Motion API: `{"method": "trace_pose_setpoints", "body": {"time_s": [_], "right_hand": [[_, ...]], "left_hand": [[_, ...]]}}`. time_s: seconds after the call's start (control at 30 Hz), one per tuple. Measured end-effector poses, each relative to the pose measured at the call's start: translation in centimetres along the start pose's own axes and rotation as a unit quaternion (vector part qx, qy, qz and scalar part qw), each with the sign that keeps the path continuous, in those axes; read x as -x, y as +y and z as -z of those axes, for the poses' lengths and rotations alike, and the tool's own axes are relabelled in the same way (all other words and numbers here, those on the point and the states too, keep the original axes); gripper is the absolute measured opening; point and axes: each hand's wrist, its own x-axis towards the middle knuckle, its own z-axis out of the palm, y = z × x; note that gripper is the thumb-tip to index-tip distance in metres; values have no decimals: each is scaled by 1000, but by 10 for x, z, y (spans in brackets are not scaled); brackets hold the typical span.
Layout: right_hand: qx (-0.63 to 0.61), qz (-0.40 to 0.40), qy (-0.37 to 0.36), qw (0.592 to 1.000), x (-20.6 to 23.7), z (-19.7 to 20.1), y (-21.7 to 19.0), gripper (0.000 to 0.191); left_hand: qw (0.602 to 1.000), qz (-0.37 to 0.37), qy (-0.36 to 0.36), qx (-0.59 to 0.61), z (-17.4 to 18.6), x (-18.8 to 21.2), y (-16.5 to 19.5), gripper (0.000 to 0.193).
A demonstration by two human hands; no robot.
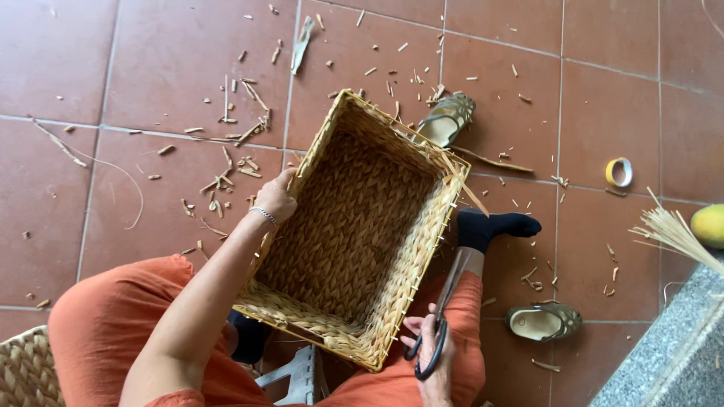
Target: The person sits on the floor with a woven water-hyacinth basket on their lap, tucks and weaves thin plant strips along the basket's rim by hand, and uses scissors to trim protruding ends and long strips before continuing to weave the border.
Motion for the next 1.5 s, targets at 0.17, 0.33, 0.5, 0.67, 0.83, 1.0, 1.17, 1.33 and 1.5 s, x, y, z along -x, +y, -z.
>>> {"method": "trace_pose_setpoints", "body": {"time_s": [0.17,0.33,0.5,0.67,0.83,1.0,1.17,1.33,1.5], "right_hand": [[-23,103,-16,994,-16,8,-28,55],[-107,-46,-118,986,-54,-24,-62,67],[-42,-82,-101,991,-102,-63,-70,65],[-8,-72,-30,997,-139,-82,-61,58],[-8,-92,-21,996,-158,-94,-57,64],[-3,-91,1,996,-169,-113,-73,62],[3,-106,23,994,-182,-130,-88,64],[19,-102,22,994,-191,-130,-87,69],[33,-81,17,996,-188,-124,-86,66]], "left_hand": [[892,-270,355,-68,-27,7,47,59],[961,-232,99,113,-121,-37,131,11],[955,-23,-177,236,-226,-103,177,26],[951,-18,-130,281,-285,-147,189,39],[947,13,-149,284,-296,-160,190,37],[950,18,-154,271,-285,-170,191,35],[946,37,-190,262,-280,-180,192,37],[949,28,-187,252,-281,-184,191,37],[946,30,-183,267,-280,-188,192,38]]}}
